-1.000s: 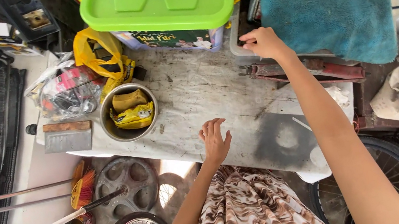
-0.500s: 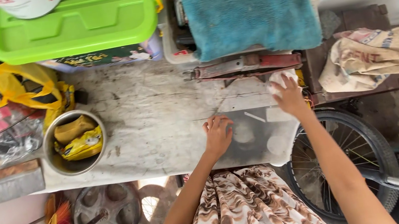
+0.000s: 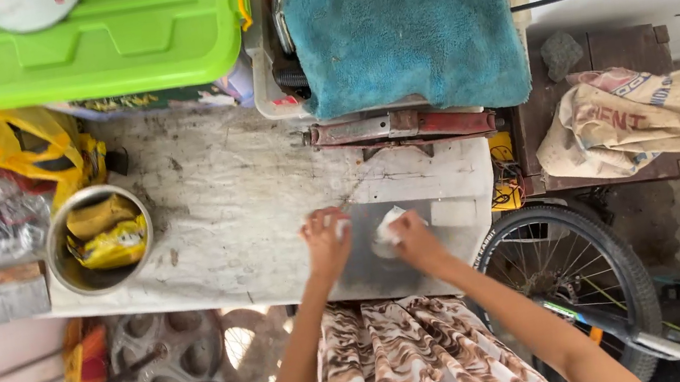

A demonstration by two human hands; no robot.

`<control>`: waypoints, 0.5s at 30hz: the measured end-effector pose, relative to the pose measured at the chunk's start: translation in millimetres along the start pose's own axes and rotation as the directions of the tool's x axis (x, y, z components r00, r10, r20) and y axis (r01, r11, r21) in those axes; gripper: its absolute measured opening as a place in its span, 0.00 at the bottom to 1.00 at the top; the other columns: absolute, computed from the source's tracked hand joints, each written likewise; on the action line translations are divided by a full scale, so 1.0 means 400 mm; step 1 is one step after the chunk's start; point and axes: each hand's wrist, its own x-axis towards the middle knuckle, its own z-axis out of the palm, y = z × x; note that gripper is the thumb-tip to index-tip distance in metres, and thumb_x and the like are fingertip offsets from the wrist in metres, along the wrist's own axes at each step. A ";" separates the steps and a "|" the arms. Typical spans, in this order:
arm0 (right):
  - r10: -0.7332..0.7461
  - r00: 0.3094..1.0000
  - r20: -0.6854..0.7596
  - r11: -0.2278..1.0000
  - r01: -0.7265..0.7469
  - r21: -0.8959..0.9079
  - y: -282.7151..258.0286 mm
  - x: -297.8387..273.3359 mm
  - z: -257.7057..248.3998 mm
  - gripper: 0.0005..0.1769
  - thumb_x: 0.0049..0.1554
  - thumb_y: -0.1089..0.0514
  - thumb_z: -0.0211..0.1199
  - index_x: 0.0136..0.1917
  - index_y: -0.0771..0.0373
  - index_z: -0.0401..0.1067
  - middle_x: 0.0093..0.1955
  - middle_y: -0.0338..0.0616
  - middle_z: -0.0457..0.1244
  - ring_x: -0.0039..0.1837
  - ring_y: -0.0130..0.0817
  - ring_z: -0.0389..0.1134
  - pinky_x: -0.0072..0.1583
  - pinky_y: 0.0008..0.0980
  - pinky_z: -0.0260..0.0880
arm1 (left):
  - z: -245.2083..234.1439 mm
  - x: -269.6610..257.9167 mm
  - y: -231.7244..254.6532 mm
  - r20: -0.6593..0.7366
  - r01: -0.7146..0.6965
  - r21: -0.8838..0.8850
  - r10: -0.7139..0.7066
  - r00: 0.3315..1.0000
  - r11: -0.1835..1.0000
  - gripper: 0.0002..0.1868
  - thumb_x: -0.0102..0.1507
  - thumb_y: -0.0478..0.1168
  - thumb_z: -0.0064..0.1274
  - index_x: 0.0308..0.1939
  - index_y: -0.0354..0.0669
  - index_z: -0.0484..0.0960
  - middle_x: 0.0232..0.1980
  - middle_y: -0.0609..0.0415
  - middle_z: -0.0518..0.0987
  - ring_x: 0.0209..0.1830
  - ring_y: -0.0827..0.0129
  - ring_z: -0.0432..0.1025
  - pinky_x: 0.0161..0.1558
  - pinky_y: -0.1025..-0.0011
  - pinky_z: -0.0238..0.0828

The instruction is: Cleaning a workbench area and then working on a bicycle wheel and sorting through parts in a garage.

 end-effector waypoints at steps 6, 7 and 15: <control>0.201 0.968 -0.152 0.956 -0.160 0.246 0.017 0.036 -0.177 0.25 0.57 0.63 0.65 0.66 0.67 0.65 0.62 0.57 0.55 0.59 0.51 0.62 0.61 0.48 0.64 | -0.146 -0.038 -0.072 -0.176 0.186 0.117 -0.164 0.971 0.976 0.13 0.59 0.37 0.61 0.46 0.56 0.82 0.58 0.61 0.76 0.64 0.56 0.63 0.60 0.49 0.53; 0.229 0.928 -0.292 0.970 -0.191 0.153 0.052 0.040 -0.178 0.22 0.59 0.63 0.63 0.65 0.67 0.63 0.63 0.57 0.54 0.61 0.51 0.61 0.63 0.46 0.64 | -0.167 -0.046 -0.068 -0.210 0.217 0.111 -0.191 0.959 0.970 0.14 0.59 0.37 0.61 0.47 0.56 0.82 0.58 0.61 0.77 0.64 0.56 0.63 0.60 0.50 0.53; 0.102 0.984 0.145 0.957 -0.137 0.254 -0.325 -0.057 0.103 0.30 0.55 0.59 0.58 0.71 0.62 0.63 0.57 0.59 0.55 0.55 0.52 0.63 0.51 0.45 0.69 | -0.251 -0.155 -0.102 -0.273 0.224 0.136 -0.181 0.945 0.965 0.13 0.60 0.36 0.61 0.48 0.54 0.81 0.58 0.60 0.76 0.64 0.55 0.63 0.60 0.50 0.53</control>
